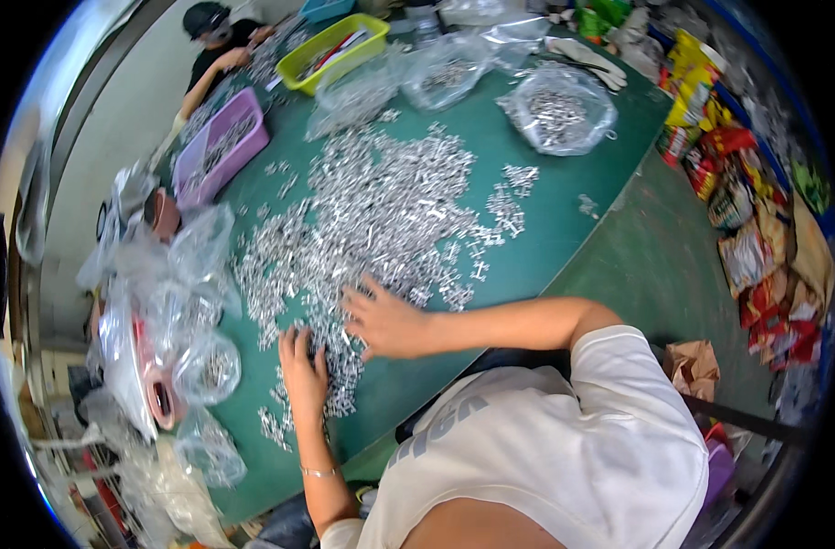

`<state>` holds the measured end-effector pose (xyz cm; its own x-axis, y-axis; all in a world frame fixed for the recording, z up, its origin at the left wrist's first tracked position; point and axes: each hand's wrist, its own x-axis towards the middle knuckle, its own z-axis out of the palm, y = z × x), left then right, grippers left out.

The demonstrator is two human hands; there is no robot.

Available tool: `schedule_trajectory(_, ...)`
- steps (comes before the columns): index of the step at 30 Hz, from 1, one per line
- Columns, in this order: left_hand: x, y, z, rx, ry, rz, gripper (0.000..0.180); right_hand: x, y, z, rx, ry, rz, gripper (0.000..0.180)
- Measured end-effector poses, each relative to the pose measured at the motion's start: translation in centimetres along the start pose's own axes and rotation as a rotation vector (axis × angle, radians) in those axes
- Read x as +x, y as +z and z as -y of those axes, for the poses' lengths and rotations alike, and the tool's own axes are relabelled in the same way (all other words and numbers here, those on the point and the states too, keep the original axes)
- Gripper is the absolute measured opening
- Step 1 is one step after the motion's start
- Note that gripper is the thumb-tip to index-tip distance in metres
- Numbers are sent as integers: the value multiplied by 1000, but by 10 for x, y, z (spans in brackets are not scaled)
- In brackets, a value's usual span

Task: The person sorts small metal parts by hand, picking them up from a large pile on a green table and placing them into a plastic container.

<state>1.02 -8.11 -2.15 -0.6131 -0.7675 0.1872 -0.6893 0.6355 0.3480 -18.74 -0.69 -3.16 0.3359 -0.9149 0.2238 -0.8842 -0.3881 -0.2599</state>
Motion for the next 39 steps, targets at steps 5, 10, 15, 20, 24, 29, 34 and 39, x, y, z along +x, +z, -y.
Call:
schedule_trajectory(5, 1, -12, -18, -88, -86, 23, 43, -22, -3, -9, 280, -30, -206, 60)
schedule_trajectory(10, 24, -3, -63, -123, 96, 112, 72, -52, -29, -31, 42, 177, -123, 66)
schedule_trajectory(15, 34, 21, -78, -43, 191, 157, 57, -55, -20, -61, -105, 103, -199, 59)
schedule_trajectory(20, 19, 29, -69, -46, 217, 54, 40, -50, -29, -93, -164, -29, -189, 46)
schedule_trajectory(24, -1, 25, -70, -60, 108, -10, 39, -52, -37, -114, -184, -55, -182, 43)
schedule_trajectory(29, -19, 28, -62, -181, -29, -199, 38, -49, -45, -145, -294, 42, -221, 39)
schedule_trajectory(34, -11, 23, -55, -305, -166, -335, 26, -42, -57, -174, -217, 151, -306, 38)
schedule_trajectory(39, -1, 10, -36, -323, -373, -451, 13, -22, -56, -112, 48, 111, -311, 48)
